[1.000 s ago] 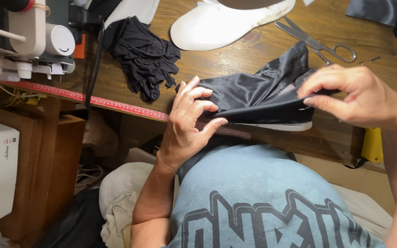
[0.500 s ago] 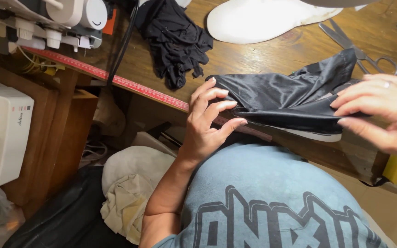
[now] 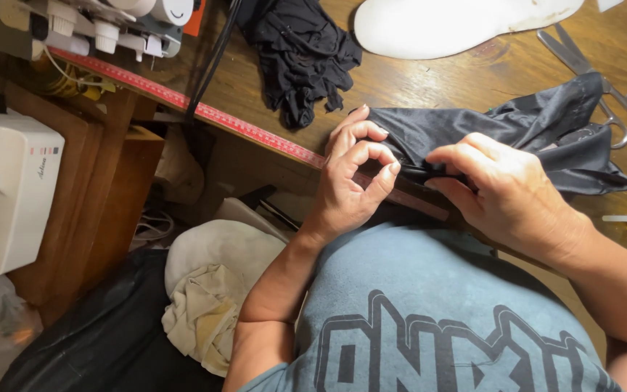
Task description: Fitting and securing a fabric upper onto a shoe last by hand
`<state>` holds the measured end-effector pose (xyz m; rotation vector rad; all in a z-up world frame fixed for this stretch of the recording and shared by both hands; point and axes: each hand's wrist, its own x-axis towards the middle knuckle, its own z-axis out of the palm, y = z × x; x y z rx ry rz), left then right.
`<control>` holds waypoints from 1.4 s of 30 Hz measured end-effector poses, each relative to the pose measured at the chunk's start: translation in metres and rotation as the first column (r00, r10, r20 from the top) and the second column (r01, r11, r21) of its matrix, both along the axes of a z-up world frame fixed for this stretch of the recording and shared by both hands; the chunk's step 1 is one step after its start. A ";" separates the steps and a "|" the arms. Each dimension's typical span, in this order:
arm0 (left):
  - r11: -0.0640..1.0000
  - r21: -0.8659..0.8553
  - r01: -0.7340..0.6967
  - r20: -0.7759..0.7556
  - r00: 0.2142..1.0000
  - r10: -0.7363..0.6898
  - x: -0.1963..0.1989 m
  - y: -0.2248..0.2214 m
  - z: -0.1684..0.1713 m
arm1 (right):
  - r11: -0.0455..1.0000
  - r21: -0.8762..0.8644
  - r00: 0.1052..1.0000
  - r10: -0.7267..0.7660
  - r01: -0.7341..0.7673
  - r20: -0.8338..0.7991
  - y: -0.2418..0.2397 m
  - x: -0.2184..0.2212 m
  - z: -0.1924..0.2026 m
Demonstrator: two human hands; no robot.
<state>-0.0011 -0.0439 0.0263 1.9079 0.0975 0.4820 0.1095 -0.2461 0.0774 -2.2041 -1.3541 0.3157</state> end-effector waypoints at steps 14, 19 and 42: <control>0.999 -0.052 0.013 0.055 0.998 -0.010 0.002 0.002 -0.015 | 0.990 0.127 0.991 -0.077 0.063 0.110 0.003 -0.023 -0.007; 0.999 0.006 -0.044 0.205 0.978 0.042 -0.002 0.008 -0.002 | 0.984 0.144 0.983 -0.121 0.101 0.140 0.004 -0.023 -0.002; 0.968 0.240 -0.074 0.280 0.960 0.004 -0.001 -0.006 -0.017 | 0.976 0.215 0.986 0.002 0.034 -0.166 0.011 0.001 0.012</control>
